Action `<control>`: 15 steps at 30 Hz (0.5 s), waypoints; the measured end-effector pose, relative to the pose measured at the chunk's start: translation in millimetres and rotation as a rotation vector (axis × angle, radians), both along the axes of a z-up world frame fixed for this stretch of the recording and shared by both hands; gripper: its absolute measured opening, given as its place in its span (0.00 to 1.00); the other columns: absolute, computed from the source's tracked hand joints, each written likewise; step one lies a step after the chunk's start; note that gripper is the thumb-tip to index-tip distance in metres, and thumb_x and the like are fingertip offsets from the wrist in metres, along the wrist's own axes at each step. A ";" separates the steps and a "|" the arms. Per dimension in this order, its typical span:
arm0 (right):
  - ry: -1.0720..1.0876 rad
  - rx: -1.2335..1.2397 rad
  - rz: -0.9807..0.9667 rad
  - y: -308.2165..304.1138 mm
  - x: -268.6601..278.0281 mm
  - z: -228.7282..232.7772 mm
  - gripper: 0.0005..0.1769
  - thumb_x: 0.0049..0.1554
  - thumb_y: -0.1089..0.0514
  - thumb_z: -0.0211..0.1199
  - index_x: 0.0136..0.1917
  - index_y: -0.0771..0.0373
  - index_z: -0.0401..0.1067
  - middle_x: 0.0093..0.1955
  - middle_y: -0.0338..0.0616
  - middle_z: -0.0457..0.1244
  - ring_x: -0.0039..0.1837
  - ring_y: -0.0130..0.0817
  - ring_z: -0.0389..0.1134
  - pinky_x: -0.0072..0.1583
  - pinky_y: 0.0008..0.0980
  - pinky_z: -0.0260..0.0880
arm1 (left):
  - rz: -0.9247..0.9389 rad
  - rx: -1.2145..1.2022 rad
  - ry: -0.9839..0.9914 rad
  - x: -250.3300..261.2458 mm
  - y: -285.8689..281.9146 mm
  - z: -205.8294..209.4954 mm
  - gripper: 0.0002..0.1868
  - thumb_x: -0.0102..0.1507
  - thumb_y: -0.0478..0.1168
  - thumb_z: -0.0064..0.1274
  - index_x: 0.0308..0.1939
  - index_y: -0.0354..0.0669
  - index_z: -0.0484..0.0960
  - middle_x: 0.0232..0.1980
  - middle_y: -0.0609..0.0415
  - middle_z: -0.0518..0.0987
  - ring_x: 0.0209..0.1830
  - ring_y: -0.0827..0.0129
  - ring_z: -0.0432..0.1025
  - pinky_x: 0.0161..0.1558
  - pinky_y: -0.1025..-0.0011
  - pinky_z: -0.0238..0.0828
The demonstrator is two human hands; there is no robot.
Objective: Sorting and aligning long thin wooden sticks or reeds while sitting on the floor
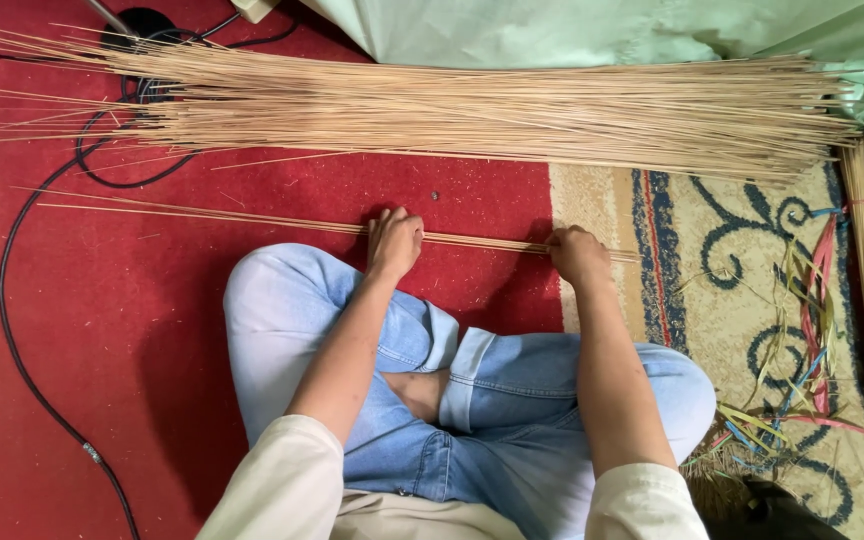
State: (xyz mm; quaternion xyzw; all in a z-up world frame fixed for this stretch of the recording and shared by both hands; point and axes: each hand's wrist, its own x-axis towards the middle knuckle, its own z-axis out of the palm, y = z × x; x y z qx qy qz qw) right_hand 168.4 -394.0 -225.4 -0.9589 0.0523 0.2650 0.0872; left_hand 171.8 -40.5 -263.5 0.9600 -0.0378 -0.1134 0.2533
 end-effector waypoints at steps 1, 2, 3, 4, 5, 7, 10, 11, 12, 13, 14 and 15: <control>0.000 0.000 0.001 -3.6 0.7 -9.7 0.15 0.61 0.50 0.57 0.58 0.44 0.80 0.59 0.40 0.70 0.66 0.47 0.71 0.65 0.52 0.71 | 0.001 0.000 0.000 0.3 0.1 -2.3 0.03 0.64 0.40 0.55 0.36 0.48 0.82 0.44 0.52 0.74 0.55 0.54 0.67 0.59 0.50 0.64; 0.002 0.007 0.003 -7.4 1.4 -19.5 0.15 0.60 0.48 0.58 0.58 0.42 0.80 0.59 0.39 0.69 0.66 0.46 0.70 0.64 0.52 0.72 | 0.002 -0.006 0.022 0.7 0.1 -4.6 0.03 0.64 0.40 0.55 0.37 0.49 0.82 0.45 0.52 0.73 0.56 0.55 0.66 0.60 0.50 0.63; 0.004 0.015 0.005 -11.1 1.5 -29.4 0.16 0.59 0.47 0.60 0.59 0.40 0.79 0.59 0.37 0.68 0.66 0.45 0.70 0.63 0.52 0.72 | 0.003 -0.012 0.044 0.7 0.1 -7.1 0.02 0.65 0.40 0.55 0.37 0.49 0.81 0.45 0.53 0.73 0.57 0.55 0.65 0.61 0.50 0.63; 0.004 0.015 0.005 -7.3 0.0 -22.7 0.16 0.59 0.47 0.60 0.59 0.40 0.79 0.59 0.37 0.68 0.66 0.45 0.70 0.63 0.52 0.72 | 0.003 -0.012 0.045 -0.6 -0.1 -3.3 0.02 0.65 0.40 0.55 0.37 0.49 0.81 0.45 0.53 0.73 0.57 0.55 0.65 0.61 0.50 0.63; 0.001 -0.002 0.039 -3.7 -1.1 -15.7 0.16 0.59 0.47 0.60 0.60 0.42 0.78 0.60 0.39 0.67 0.67 0.47 0.69 0.64 0.52 0.71 | -0.005 -0.002 0.051 -1.1 -0.4 0.5 0.03 0.64 0.41 0.57 0.38 0.49 0.81 0.46 0.53 0.73 0.57 0.55 0.65 0.61 0.49 0.63; -0.001 -0.019 0.074 1.6 -2.6 -9.0 0.17 0.58 0.48 0.60 0.60 0.44 0.78 0.60 0.42 0.67 0.68 0.49 0.68 0.65 0.52 0.70 | -0.014 0.007 0.057 -2.3 -1.9 9.0 0.05 0.63 0.43 0.58 0.40 0.49 0.81 0.48 0.54 0.73 0.58 0.55 0.65 0.62 0.49 0.63; -0.005 -0.073 0.091 3.7 -3.6 -14.8 0.17 0.58 0.49 0.60 0.61 0.45 0.76 0.61 0.41 0.65 0.68 0.48 0.66 0.65 0.51 0.70 | -0.016 0.007 0.103 -4.2 -4.1 19.7 0.06 0.64 0.42 0.58 0.41 0.48 0.80 0.50 0.53 0.72 0.60 0.54 0.63 0.65 0.46 0.60; -0.010 -0.079 0.105 2.2 -3.2 -20.5 0.17 0.58 0.49 0.60 0.61 0.45 0.76 0.62 0.42 0.65 0.69 0.49 0.66 0.65 0.52 0.70 | -0.028 0.026 0.105 -4.2 -4.3 21.0 0.06 0.64 0.41 0.57 0.42 0.46 0.80 0.52 0.51 0.72 0.61 0.53 0.63 0.66 0.45 0.60; -0.015 -0.085 0.118 0.6 -2.8 -26.1 0.17 0.58 0.49 0.60 0.61 0.45 0.75 0.62 0.43 0.64 0.69 0.49 0.65 0.65 0.52 0.70 | -0.040 0.045 0.108 -4.3 -4.7 22.4 0.06 0.65 0.40 0.56 0.43 0.45 0.80 0.53 0.49 0.73 0.62 0.52 0.63 0.67 0.43 0.59; -0.015 -0.085 0.117 -0.3 -3.0 -31.5 0.17 0.58 0.49 0.60 0.61 0.45 0.75 0.62 0.43 0.64 0.69 0.49 0.65 0.65 0.52 0.70 | -0.041 0.045 0.109 -4.4 -4.5 19.0 0.06 0.65 0.40 0.56 0.43 0.45 0.80 0.53 0.49 0.73 0.62 0.52 0.63 0.67 0.43 0.59; -0.033 -0.105 0.130 -1.3 -3.2 -36.8 0.16 0.59 0.48 0.59 0.60 0.45 0.76 0.61 0.43 0.64 0.68 0.48 0.65 0.64 0.52 0.71 | -0.059 0.078 0.116 -4.6 -4.3 15.7 0.06 0.66 0.40 0.55 0.45 0.45 0.80 0.54 0.50 0.72 0.63 0.53 0.63 0.67 0.45 0.59; -0.053 -0.126 0.144 -2.4 -2.6 -41.9 0.15 0.59 0.46 0.58 0.59 0.45 0.76 0.61 0.43 0.65 0.67 0.48 0.66 0.63 0.51 0.71 | -0.076 0.110 0.121 -4.2 -4.3 12.5 0.06 0.67 0.40 0.54 0.47 0.46 0.80 0.55 0.50 0.72 0.63 0.55 0.63 0.67 0.47 0.60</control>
